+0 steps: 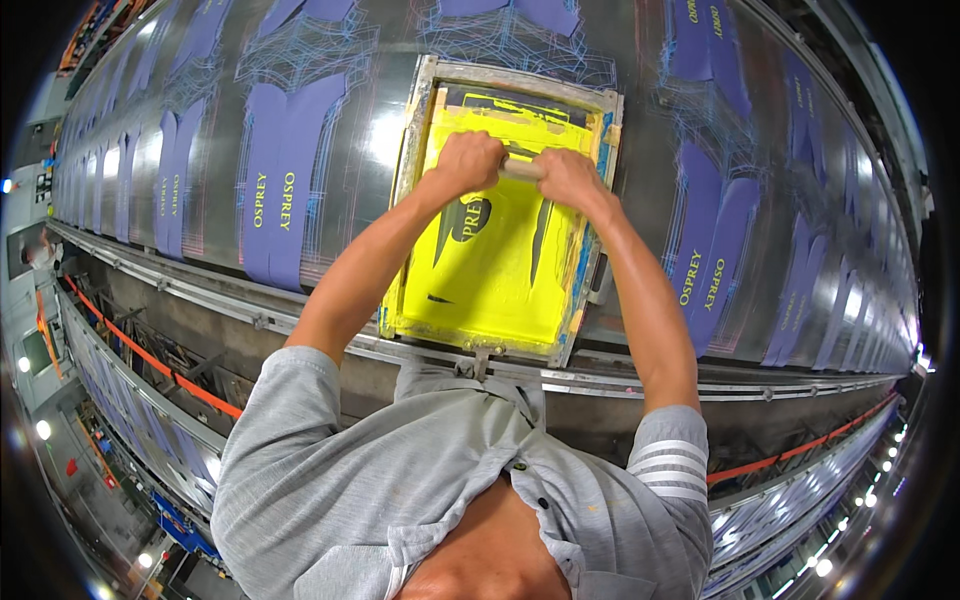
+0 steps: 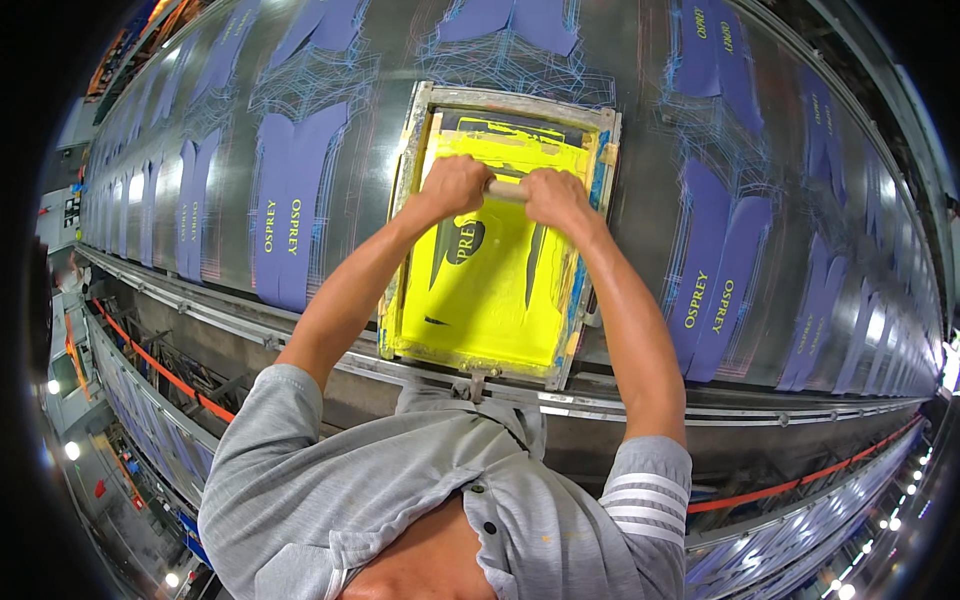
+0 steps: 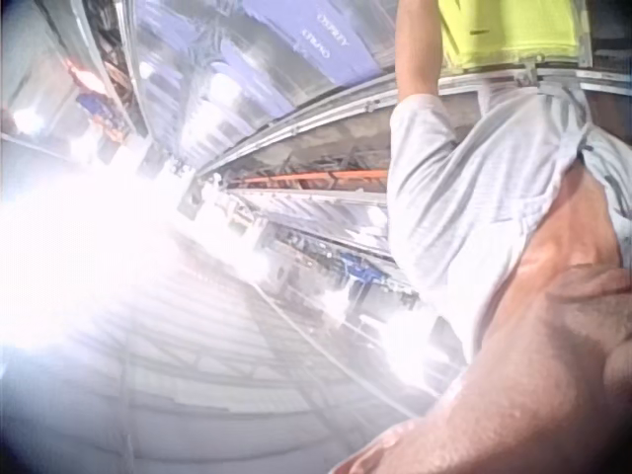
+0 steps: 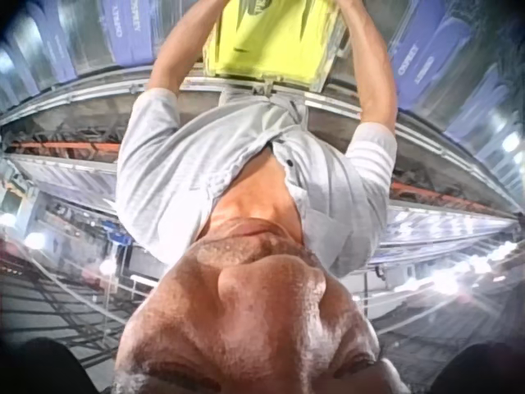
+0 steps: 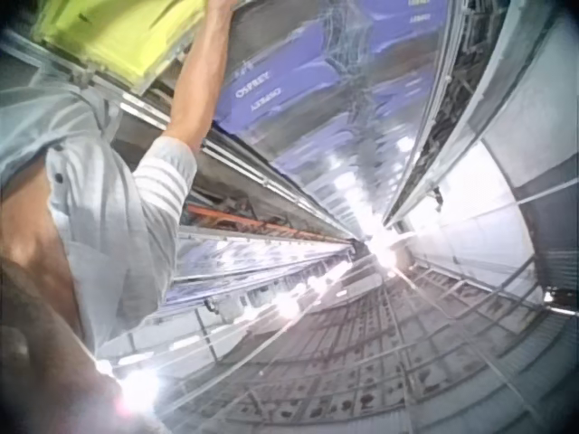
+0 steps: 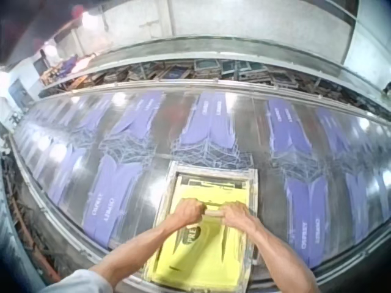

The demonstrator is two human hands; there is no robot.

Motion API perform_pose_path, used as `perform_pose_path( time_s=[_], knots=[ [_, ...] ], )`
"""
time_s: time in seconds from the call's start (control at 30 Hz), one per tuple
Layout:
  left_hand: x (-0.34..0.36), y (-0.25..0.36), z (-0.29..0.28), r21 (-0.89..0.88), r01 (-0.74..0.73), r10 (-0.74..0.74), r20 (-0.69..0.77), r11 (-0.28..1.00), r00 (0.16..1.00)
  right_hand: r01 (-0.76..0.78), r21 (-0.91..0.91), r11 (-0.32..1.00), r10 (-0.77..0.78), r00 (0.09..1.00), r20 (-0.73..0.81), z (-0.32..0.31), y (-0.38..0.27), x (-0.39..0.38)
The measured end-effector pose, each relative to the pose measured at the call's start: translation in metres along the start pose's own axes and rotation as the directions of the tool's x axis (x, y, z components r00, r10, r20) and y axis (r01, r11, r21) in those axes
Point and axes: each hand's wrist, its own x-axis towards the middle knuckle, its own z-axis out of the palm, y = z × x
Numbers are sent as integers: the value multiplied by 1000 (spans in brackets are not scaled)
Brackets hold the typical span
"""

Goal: The person uses a squeegee to press ink through a screen-printing frame onto a fabric item laid out on a table. The person repeatedly wipes the squeegee and repositions the frame while applying pressure to transfer the design.

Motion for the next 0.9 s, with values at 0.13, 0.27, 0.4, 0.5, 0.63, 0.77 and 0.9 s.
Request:
perform_pose_path(
  time_s=[0.13, 0.27, 0.4, 0.5, 0.63, 0.77, 0.9],
  knots=[
    [2, 4, -2, -2, 15, -15, 49, 1000, 999, -19, -15, 1000, 19, 999, -35, 11, 3, 3],
    [-93, 21, 34, -73, 8, -6, 17, 997, 1000, 102, -34, 994, -106, 982, -154, 70, -41, -68],
    [-188, 58, 42, -144, -30, 33, 14, 989, 999, 77, 58, 995, -68, 988, -140, 122, -93, -151],
    [-214, 67, 55, -130, -66, 62, -37, 989, 997, -14, 208, 978, 14, 1000, 6, 106, -101, -174],
    [-224, 71, 70, -36, 37, -37, 8, 999, 999, -218, 217, 952, 303, 777, -552, 90, -42, -168],
    [-213, 81, 62, -46, -34, 34, -19, 998, 999, -458, 688, 562, 808, 484, -337, 142, 43, -155],
    [-210, 73, 65, -67, -85, 80, -71, 994, 994, -419, 748, 515, 844, 400, -357, 125, 36, -145]
  ],
)
